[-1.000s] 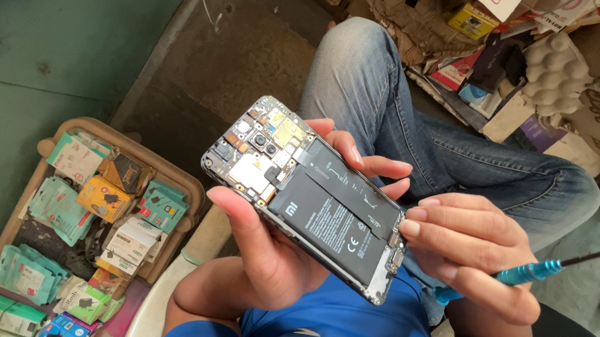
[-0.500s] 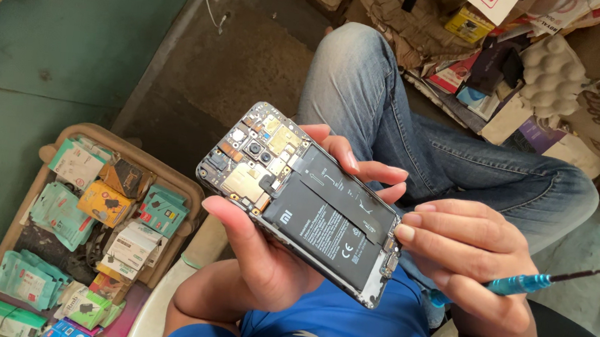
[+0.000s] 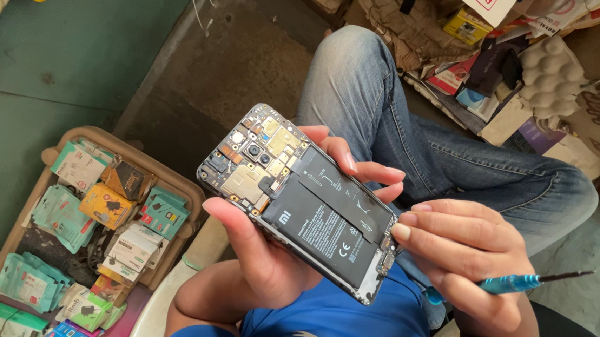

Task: The person sits on a chair and uses a blue pry tool to work along the edge of an opened smartphone, prying at the frame and manipulating internal components around the battery while holding the phone in one hand.

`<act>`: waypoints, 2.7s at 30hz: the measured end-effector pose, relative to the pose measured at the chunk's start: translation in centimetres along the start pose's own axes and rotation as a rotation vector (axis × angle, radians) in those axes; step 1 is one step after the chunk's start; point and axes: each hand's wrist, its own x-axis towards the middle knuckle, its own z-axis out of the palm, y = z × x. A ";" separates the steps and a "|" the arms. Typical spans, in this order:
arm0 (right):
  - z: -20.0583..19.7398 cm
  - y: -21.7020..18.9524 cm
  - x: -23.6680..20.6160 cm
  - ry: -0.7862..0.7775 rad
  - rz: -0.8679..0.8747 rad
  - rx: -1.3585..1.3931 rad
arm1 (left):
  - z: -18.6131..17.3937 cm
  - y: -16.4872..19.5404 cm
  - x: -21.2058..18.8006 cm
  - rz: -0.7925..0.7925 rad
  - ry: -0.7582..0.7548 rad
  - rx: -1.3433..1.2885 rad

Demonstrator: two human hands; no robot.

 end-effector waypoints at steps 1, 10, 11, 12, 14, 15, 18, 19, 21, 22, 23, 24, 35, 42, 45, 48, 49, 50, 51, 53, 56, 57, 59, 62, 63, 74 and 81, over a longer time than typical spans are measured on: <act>0.0 0.2 0.0 -0.012 -0.039 0.012 | -0.1 -0.1 0.1 0.002 0.000 0.010; -1.6 0.7 -0.8 -0.156 -0.182 -0.048 | 0.1 0.7 0.1 -0.045 -0.034 0.060; -1.8 0.5 -0.9 -0.168 -0.180 -0.058 | 0.1 0.7 0.2 -0.048 -0.042 0.059; -1.9 0.5 -1.0 -0.180 -0.177 -0.068 | 0.1 0.7 0.2 -0.051 -0.050 0.057; -1.9 0.5 -1.1 -0.173 -0.170 -0.061 | 0.1 0.7 0.2 -0.048 -0.052 0.053; -1.9 0.6 -1.1 -0.170 -0.167 -0.058 | 0.1 0.6 0.2 -0.046 -0.051 0.051; -1.5 1.3 -1.0 -0.135 -0.205 0.017 | 0.2 0.5 0.3 -0.040 -0.037 0.030; -1.3 1.6 -0.9 -0.127 -0.219 0.025 | 0.2 0.5 0.4 -0.046 -0.033 0.011; -1.2 1.9 -0.9 -0.110 -0.246 0.040 | 0.2 0.5 0.5 -0.047 -0.031 -0.023; -1.1 1.9 -0.9 -0.099 -0.231 0.067 | 0.1 0.4 0.7 -0.041 -0.033 -0.037; -1.1 1.8 -1.0 -0.087 -0.215 0.093 | 0.1 0.3 0.7 -0.039 -0.030 -0.053; -1.0 1.7 -1.0 -0.075 -0.199 0.120 | 0.1 0.3 0.8 -0.037 -0.028 -0.068; -0.2 0.4 -1.7 0.066 0.055 0.136 | -0.5 0.0 1.5 -0.060 -0.070 -0.166; -0.1 1.9 -1.0 0.079 0.024 0.207 | -0.5 -0.3 1.7 -0.060 -0.049 -0.173; -0.1 1.9 -1.0 0.097 0.049 0.215 | -0.4 -0.5 1.5 -0.064 -0.044 -0.181; -0.1 1.8 -1.1 0.109 0.046 0.210 | -0.2 -0.7 1.4 -0.067 -0.038 -0.190; -0.1 1.9 -1.2 0.107 0.044 0.208 | -0.2 -0.7 1.4 -0.069 -0.036 -0.189; -0.1 2.0 -1.2 0.105 0.042 0.205 | -0.2 -0.7 1.4 -0.071 -0.035 -0.186; -0.2 2.1 -1.3 0.103 0.040 0.203 | -0.1 -0.7 1.4 -0.073 -0.033 -0.183; -0.2 2.3 -1.4 0.103 0.019 0.203 | -0.1 -0.7 1.3 -0.076 -0.030 -0.178; -0.6 2.1 -1.6 0.071 -0.002 0.210 | 0.0 -0.8 1.0 -0.080 -0.027 -0.176; -0.8 2.0 -1.6 0.056 -0.008 0.214 | 0.0 -0.8 0.8 -0.082 -0.025 -0.175; -0.8 1.6 -1.5 0.064 0.018 0.207 | 0.0 -0.8 0.8 -0.084 -0.023 -0.166; -0.8 1.2 -1.4 0.069 0.044 0.186 | 0.0 -0.8 0.8 -0.075 -0.028 -0.160; -0.7 1.1 -1.4 0.070 0.051 0.178 | 0.0 -0.9 0.9 -0.071 -0.030 -0.159; -0.4 2.0 -0.7 -0.004 -0.134 0.154 | -0.7 -0.7 0.9 -0.056 -0.054 -0.153; 3.6 4.3 -4.4 0.349 0.090 0.354 | -1.2 -0.4 1.9 -0.030 -0.100 -0.099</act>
